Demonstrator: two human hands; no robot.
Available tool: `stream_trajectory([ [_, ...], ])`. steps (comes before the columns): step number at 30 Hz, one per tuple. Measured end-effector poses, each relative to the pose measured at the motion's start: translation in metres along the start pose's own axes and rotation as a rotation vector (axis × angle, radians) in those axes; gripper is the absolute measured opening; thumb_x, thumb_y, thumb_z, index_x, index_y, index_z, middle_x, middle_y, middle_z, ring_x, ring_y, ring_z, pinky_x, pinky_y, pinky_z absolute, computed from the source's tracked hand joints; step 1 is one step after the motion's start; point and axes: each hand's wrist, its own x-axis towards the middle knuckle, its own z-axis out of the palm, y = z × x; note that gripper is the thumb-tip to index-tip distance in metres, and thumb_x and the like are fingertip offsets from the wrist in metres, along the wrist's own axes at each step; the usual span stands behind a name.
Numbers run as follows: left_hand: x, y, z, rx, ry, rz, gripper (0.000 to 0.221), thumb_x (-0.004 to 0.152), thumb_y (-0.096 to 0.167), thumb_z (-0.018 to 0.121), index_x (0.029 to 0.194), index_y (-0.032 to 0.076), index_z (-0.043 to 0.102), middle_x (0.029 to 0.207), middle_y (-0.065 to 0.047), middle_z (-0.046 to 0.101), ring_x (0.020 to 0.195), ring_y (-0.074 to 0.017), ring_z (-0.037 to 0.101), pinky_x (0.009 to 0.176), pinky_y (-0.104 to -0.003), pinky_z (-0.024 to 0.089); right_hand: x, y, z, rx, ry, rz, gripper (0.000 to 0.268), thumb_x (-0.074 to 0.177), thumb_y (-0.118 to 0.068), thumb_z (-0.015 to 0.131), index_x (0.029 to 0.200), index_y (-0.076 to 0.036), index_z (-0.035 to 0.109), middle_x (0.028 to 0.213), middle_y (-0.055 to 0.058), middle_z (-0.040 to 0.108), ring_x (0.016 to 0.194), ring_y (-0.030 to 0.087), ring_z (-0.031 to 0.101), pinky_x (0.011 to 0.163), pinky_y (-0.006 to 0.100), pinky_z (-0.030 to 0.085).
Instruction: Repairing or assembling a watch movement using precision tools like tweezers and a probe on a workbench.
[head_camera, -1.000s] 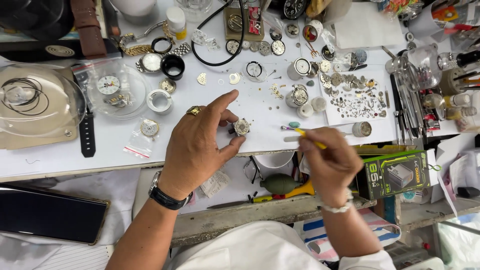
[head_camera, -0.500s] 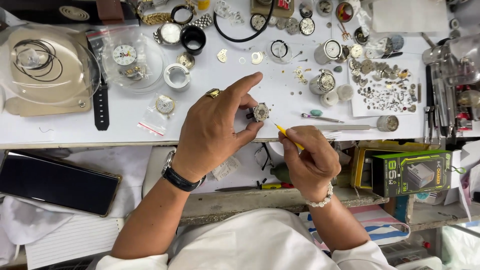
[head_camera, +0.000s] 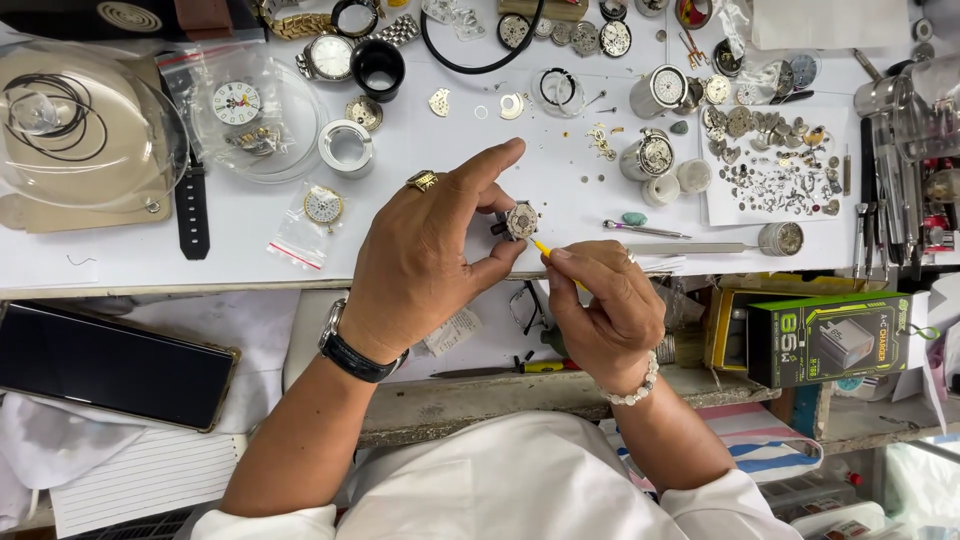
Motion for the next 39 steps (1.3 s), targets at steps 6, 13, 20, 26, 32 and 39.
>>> stream_trajectory([
  [6,-0.001,-0.0008,0.0005,0.005,0.004,0.004,0.076,0.093,0.013,0.087,0.152,0.013,0.04,0.11,0.004,0.073,0.094,-0.0159,0.069,0.084,-0.036,0.053,0.0005,0.0012,0.0024,-0.008,-0.002,0.002,0.022,0.091,0.018,0.07,0.107,0.003,0.069,0.087,0.017,0.071,0.076,0.027,0.069,0.072,0.033,0.06],
  [13,-0.0007,-0.0007,0.0,-0.003,0.025,0.024,0.074,0.093,0.012,0.087,0.152,0.012,0.041,0.109,0.002,0.073,0.093,-0.0175,0.069,0.084,-0.036,0.053,0.0011,0.0017,0.0019,-0.007,-0.021,-0.001,0.022,0.092,0.017,0.071,0.108,0.002,0.068,0.089,0.016,0.071,0.077,0.028,0.069,0.073,0.034,0.06],
  [20,-0.0005,-0.0003,-0.0002,-0.005,0.03,0.028,0.073,0.094,0.011,0.086,0.152,0.011,0.042,0.109,0.002,0.073,0.093,-0.0181,0.068,0.085,-0.037,0.053,0.0004,0.003,0.0018,-0.005,-0.023,-0.003,0.023,0.092,0.016,0.07,0.109,0.001,0.068,0.089,0.016,0.071,0.077,0.027,0.069,0.073,0.034,0.06],
  [26,-0.0009,-0.0002,-0.0001,-0.004,0.022,0.013,0.075,0.092,0.011,0.087,0.152,0.012,0.042,0.109,0.003,0.073,0.092,-0.017,0.069,0.084,-0.036,0.053,0.0011,0.0025,0.0024,-0.003,-0.023,-0.003,0.023,0.092,0.017,0.07,0.109,0.002,0.068,0.089,0.016,0.071,0.077,0.028,0.069,0.073,0.034,0.059],
  [32,-0.0009,-0.0005,0.0002,-0.009,0.016,0.009,0.075,0.092,0.011,0.087,0.152,0.013,0.042,0.109,0.003,0.073,0.095,-0.0165,0.07,0.085,-0.036,0.053,0.0013,0.0021,0.0021,-0.008,-0.024,0.001,0.023,0.092,0.017,0.071,0.108,0.001,0.068,0.089,0.016,0.071,0.077,0.027,0.069,0.073,0.033,0.059],
  [39,-0.0008,0.0001,-0.0004,-0.006,0.026,0.016,0.075,0.091,0.011,0.087,0.151,0.013,0.042,0.11,0.003,0.074,0.095,-0.0159,0.071,0.084,-0.035,0.053,0.002,0.0028,0.0026,-0.008,-0.017,-0.011,0.022,0.092,0.016,0.07,0.108,0.002,0.068,0.088,0.015,0.071,0.076,0.026,0.069,0.072,0.032,0.059],
])
